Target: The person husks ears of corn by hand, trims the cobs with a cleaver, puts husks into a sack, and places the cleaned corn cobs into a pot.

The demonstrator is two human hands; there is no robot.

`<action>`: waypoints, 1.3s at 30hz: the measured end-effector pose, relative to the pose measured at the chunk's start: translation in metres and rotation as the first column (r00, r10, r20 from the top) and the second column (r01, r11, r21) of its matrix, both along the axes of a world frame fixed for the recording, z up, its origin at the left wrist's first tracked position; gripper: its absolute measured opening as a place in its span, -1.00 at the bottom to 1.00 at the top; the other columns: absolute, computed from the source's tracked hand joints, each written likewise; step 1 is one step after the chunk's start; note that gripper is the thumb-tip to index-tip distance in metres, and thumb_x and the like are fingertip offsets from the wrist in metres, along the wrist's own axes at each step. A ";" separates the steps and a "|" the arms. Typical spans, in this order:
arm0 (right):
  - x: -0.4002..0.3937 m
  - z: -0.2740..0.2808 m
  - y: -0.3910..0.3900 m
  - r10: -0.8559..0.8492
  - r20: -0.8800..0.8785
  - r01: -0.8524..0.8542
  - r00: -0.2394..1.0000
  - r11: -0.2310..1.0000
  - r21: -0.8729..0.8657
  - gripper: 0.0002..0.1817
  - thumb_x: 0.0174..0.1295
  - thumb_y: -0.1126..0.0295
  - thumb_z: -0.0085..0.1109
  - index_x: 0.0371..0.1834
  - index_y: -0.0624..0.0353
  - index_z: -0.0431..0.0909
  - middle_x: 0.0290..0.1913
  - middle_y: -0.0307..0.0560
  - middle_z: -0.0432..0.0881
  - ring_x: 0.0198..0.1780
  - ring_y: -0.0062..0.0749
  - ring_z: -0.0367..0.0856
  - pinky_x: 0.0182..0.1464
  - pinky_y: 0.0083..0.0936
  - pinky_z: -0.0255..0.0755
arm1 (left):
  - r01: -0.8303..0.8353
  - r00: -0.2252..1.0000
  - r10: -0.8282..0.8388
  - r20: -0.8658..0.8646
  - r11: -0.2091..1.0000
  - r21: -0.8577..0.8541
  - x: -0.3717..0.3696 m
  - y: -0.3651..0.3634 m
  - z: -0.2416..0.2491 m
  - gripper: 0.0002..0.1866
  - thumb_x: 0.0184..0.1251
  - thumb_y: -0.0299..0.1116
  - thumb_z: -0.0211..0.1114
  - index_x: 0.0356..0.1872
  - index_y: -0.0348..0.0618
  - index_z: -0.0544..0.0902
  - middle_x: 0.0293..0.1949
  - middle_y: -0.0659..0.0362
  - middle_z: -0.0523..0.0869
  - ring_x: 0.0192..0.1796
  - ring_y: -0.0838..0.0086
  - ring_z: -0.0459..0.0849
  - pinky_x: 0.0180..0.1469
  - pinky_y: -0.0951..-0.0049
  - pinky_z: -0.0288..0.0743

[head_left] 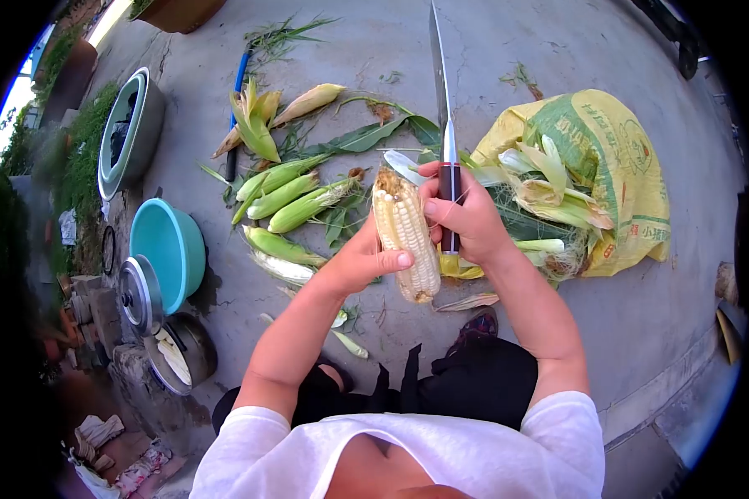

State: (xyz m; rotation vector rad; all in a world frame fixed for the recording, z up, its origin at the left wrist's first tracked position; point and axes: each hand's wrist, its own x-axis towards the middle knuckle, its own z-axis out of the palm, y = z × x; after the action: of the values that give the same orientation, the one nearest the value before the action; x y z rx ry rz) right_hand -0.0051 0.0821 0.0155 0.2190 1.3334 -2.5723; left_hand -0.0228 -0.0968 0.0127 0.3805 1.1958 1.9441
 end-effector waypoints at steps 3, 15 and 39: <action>0.026 0.009 0.032 -0.027 -0.051 0.037 0.998 0.976 0.213 -0.45 0.05 0.48 0.25 0.12 0.27 0.27 -0.19 -0.09 0.56 -0.44 -0.62 0.51 -0.34 -0.65 0.44 | -0.004 0.990 -0.004 0.141 0.998 0.061 0.001 0.027 -0.001 -0.15 -0.08 -0.13 0.45 0.22 -0.28 0.23 -0.02 0.08 0.52 0.03 0.39 0.53 0.09 0.35 0.42; 0.139 -0.002 0.120 -0.260 -0.236 0.284 0.936 0.166 0.944 -0.26 -0.16 0.50 0.28 0.20 0.25 0.21 -0.27 0.01 0.60 -0.33 -0.25 0.60 -0.27 -0.50 0.47 | 0.193 0.966 -0.168 0.197 0.974 -0.119 0.004 0.070 -0.009 -0.22 -0.18 -0.29 0.43 0.16 -0.28 0.29 -0.08 0.05 0.55 -0.04 0.32 0.61 -0.02 0.30 0.51; 0.163 -0.005 0.118 0.098 -0.089 0.047 0.991 0.366 0.929 -0.38 -0.18 0.55 0.20 0.12 0.09 0.42 -0.16 -0.02 0.63 -0.25 -0.15 0.62 -0.24 -0.44 0.51 | 0.092 0.817 -0.324 -0.477 0.890 -0.447 0.033 0.094 -0.053 -0.62 0.28 -0.31 0.17 0.11 -0.15 0.44 0.06 0.13 0.54 0.04 0.38 0.52 0.13 0.32 0.39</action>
State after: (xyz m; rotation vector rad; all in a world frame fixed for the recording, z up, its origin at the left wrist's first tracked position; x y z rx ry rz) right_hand 0.1577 0.2000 0.0109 0.1969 2.6942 -1.4440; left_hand 0.0104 -0.0033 -0.0399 0.8407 1.7942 1.3697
